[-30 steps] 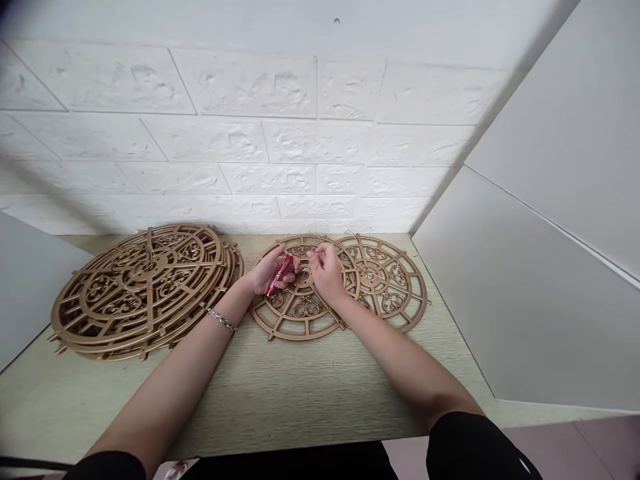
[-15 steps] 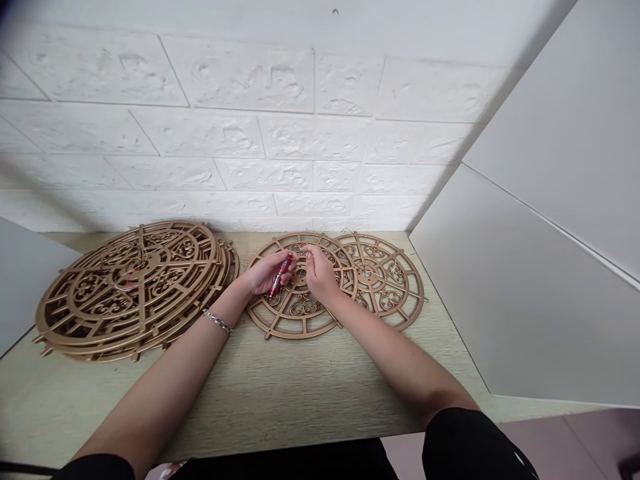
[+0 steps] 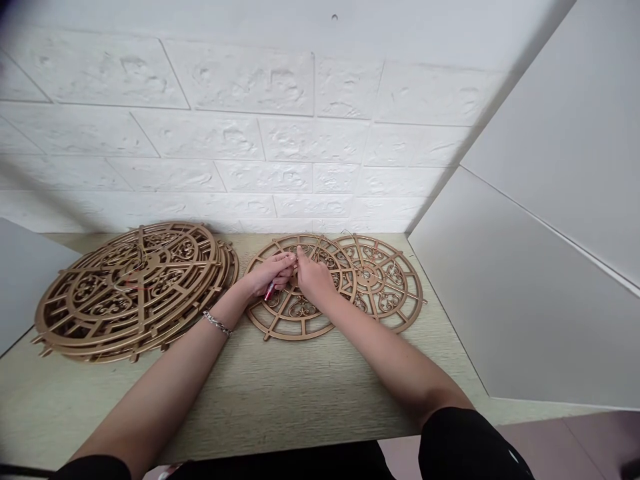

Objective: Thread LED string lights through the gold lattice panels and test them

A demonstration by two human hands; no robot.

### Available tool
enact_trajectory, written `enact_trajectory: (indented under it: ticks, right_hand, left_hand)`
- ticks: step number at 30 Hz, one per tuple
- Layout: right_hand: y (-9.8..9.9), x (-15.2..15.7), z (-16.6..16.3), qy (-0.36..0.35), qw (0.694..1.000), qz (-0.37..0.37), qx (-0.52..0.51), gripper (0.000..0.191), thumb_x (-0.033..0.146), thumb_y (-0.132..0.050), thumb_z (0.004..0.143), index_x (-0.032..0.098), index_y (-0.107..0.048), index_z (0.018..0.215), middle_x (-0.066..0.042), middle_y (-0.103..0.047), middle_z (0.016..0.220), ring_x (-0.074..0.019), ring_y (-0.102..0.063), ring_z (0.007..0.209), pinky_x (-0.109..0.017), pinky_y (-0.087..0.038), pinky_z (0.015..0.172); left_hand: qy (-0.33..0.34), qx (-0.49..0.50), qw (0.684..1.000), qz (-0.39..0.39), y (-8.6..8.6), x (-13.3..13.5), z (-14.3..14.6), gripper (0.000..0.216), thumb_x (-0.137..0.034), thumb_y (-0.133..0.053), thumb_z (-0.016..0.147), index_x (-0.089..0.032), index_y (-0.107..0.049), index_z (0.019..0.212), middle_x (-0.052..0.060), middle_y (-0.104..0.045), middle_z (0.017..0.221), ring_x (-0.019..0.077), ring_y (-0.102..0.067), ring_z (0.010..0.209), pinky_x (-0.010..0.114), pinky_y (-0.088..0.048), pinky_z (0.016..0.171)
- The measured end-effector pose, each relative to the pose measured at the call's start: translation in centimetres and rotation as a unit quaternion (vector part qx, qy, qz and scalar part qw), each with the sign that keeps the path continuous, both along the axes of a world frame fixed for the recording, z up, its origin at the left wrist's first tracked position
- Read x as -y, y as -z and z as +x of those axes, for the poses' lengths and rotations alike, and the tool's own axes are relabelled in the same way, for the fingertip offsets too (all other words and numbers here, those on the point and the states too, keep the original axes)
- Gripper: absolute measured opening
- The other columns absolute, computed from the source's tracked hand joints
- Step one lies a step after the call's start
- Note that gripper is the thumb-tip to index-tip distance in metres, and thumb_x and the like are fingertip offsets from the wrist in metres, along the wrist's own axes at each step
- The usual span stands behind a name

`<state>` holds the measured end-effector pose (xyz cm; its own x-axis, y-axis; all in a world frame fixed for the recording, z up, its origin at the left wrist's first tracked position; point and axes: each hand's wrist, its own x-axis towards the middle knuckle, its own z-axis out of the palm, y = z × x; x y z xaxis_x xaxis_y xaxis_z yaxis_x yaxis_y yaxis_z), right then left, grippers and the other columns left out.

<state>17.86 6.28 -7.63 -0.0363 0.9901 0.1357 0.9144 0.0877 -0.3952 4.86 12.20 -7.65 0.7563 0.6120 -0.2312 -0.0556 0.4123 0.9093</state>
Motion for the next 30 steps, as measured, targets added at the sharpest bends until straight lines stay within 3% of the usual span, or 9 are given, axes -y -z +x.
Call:
enact_trajectory:
  ticks: [4, 10, 14, 19, 26, 30]
  right_hand:
    - [0.3, -0.2, 0.0, -0.027, 0.998, 0.049, -0.023, 0.047, 0.02, -0.028, 0.088, 0.01, -0.036, 0.133, -0.013, -0.062, 0.105, -0.0216, -0.059, 0.086, -0.033, -0.041, 0.079]
    - [1.2, -0.6, 0.5, -0.034, 0.965, 0.106, -0.237, 0.026, 0.029, -0.041, 0.083, 0.018, -0.055, 0.101, -0.002, -0.062, 0.075, -0.0143, -0.054, 0.06, -0.025, -0.041, 0.061]
    - [1.3, -0.8, 0.8, -0.031, 0.94, 0.112, -0.322, 0.019, 0.032, -0.043, 0.08, 0.018, -0.056, 0.081, 0.0, -0.058, 0.069, -0.0125, -0.05, 0.059, -0.023, -0.039, 0.058]
    - [1.2, -1.2, 1.0, -0.025, 0.933, 0.074, -0.35, 0.018, 0.032, -0.045, 0.077, 0.018, -0.056, 0.077, 0.0, -0.056, 0.069, -0.0127, -0.048, 0.062, -0.024, -0.037, 0.06]
    - [0.8, -1.4, 1.2, 0.001, 0.891, 0.073, -0.448, 0.02, 0.038, -0.046, 0.074, 0.018, -0.05, 0.073, 0.002, -0.045, 0.06, -0.0115, -0.041, 0.055, -0.024, -0.035, 0.054]
    - [0.6, -1.3, 1.1, 0.008, 0.872, 0.06, -0.486, 0.022, 0.039, -0.049, 0.071, 0.017, -0.052, 0.073, 0.002, -0.047, 0.061, -0.0113, -0.042, 0.055, -0.024, -0.036, 0.053]
  left_hand:
    - [-0.007, 0.0, 1.0, -0.03, -0.1, -0.1, -0.1, 0.031, -0.042, -0.061, 0.075, -0.019, -0.04, 0.073, -0.01, -0.031, 0.045, 0.0015, -0.023, 0.031, 0.011, -0.022, 0.031]
    - [-0.018, 0.03, 0.998, -0.045, 0.3, -0.4, -0.2, 0.028, -0.035, -0.064, 0.074, -0.017, -0.042, 0.071, -0.009, -0.034, 0.045, 0.0012, -0.025, 0.033, 0.011, -0.023, 0.031]
    - [-0.027, 0.028, 0.998, -0.048, 0.4, -0.3, -0.1, 0.027, -0.033, -0.065, 0.073, -0.017, -0.044, 0.07, -0.01, -0.032, 0.045, 0.0011, -0.023, 0.032, 0.011, -0.022, 0.03]
    - [-0.043, 0.022, 0.996, -0.078, -0.1, -0.3, -0.3, 0.029, -0.035, -0.063, 0.073, -0.015, -0.043, 0.065, -0.01, -0.028, 0.043, 0.0008, -0.02, 0.03, 0.012, -0.02, 0.029]
    - [0.014, 0.053, 0.99, -0.129, -0.4, -0.5, -0.5, 0.048, -0.058, -0.04, 0.077, -0.016, -0.039, 0.054, -0.007, -0.027, 0.041, 0.002, -0.017, 0.027, 0.015, -0.016, 0.027]
    - [0.027, 0.011, 0.997, -0.071, -0.5, 0.2, 0.0, 0.043, -0.052, -0.057, 0.068, -0.016, -0.038, 0.054, -0.009, -0.026, 0.04, 0.0011, -0.017, 0.028, 0.014, -0.013, 0.028]
